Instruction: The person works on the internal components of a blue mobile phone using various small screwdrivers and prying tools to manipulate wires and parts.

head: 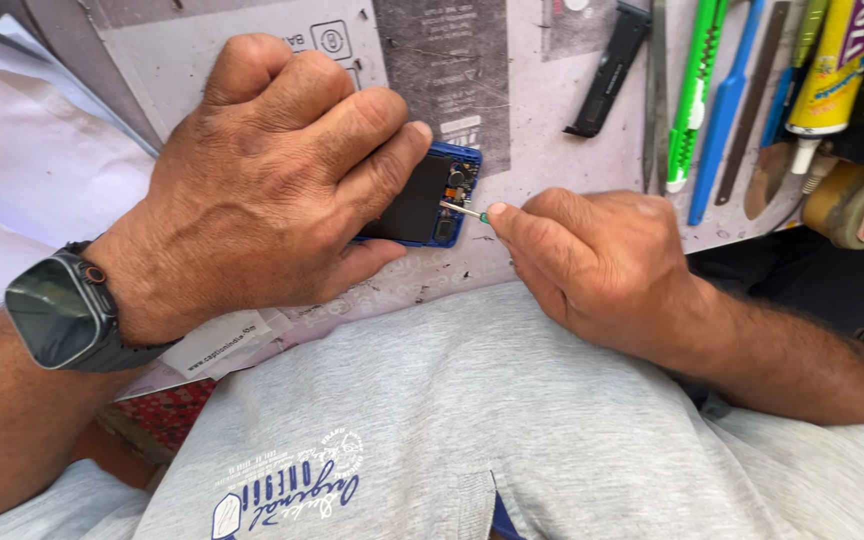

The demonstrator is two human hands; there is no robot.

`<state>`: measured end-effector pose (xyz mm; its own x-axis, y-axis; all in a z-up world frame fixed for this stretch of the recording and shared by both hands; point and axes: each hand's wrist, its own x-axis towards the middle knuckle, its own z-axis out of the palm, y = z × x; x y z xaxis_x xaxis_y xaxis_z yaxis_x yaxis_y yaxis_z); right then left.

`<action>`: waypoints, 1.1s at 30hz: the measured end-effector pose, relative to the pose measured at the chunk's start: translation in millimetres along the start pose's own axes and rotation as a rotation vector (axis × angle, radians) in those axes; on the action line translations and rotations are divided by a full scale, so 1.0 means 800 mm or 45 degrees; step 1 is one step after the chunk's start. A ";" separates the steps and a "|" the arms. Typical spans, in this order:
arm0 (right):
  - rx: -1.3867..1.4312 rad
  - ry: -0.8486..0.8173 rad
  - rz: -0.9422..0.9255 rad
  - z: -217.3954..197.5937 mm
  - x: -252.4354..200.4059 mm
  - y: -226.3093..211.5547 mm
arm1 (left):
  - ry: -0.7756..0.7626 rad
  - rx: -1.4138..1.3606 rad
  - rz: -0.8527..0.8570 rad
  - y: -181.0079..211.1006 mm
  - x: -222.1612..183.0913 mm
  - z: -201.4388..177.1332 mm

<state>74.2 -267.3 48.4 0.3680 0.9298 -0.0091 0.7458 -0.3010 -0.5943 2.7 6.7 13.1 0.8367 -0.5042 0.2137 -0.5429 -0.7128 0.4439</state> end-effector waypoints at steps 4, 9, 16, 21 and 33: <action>-0.159 -0.085 0.008 -0.009 0.005 -0.015 | 0.017 0.009 -0.003 -0.001 -0.004 0.004; -0.327 -0.140 0.021 -0.011 0.008 -0.031 | 0.018 0.057 -0.003 0.002 -0.004 0.006; -0.464 -0.187 0.098 -0.011 0.010 -0.053 | 0.045 0.059 -0.001 0.002 -0.006 0.007; -0.544 -0.210 0.143 -0.016 0.024 -0.066 | 0.054 0.031 -0.002 0.001 -0.008 0.006; -0.315 -0.064 0.246 0.003 0.018 -0.049 | 0.049 0.082 0.011 -0.001 -0.006 0.008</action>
<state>48.8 -241.4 69.9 0.4929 0.8577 -0.1464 0.7793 -0.5100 -0.3640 -1.3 6.8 6.1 0.8333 -0.4924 0.2514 -0.5529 -0.7389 0.3851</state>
